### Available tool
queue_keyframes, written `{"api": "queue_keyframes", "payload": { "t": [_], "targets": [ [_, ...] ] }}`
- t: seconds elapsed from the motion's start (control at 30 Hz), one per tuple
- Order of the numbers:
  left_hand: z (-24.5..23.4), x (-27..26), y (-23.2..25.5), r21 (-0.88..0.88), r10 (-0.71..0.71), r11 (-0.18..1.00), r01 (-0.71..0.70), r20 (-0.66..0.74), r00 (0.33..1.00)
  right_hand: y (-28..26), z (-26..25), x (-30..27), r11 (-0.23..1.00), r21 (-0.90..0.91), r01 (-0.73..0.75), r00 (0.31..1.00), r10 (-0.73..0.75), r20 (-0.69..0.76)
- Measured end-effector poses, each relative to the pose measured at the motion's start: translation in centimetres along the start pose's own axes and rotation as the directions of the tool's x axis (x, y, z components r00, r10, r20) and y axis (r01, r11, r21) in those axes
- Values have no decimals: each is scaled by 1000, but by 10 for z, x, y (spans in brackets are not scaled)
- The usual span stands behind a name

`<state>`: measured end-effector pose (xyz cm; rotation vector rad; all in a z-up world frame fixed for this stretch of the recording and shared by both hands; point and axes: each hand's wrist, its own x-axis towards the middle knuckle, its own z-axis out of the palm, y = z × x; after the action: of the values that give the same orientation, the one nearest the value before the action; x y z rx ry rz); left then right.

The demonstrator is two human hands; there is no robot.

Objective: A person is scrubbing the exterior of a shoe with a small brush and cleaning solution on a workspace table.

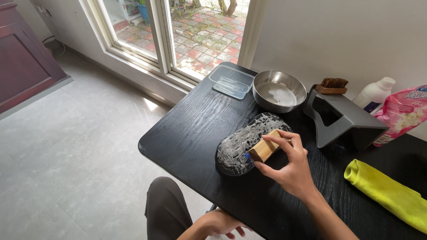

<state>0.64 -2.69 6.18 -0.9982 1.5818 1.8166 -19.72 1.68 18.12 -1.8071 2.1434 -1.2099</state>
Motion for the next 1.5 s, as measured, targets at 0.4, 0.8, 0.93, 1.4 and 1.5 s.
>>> {"api": "queue_keyframes", "payload": {
  "t": [0.4, 0.8, 0.93, 1.4, 1.5],
  "targets": [
    [-43, -103, -10, 261, 649, 756, -601, -422, 633, -3, -11, 9, 995, 101, 28, 998, -33, 46],
    [-62, -60, 42, 502, 776, 495, -710, -623, 100, 12, -35, 21, 992, 126, -25, 997, 14, 82],
    [-69, -70, 36, 514, 825, 467, -719, -546, 145, 29, -47, 36, 995, 68, -78, 996, 80, -32],
    [-74, -65, 32, 493, 836, 452, -744, -525, 160, 30, -20, 69, 994, 105, -30, 999, 28, 19],
    [-72, -62, 31, 535, 853, 454, -712, -490, 176, 34, -24, 74, 992, 76, -100, 994, 102, -24]
  ]
}}
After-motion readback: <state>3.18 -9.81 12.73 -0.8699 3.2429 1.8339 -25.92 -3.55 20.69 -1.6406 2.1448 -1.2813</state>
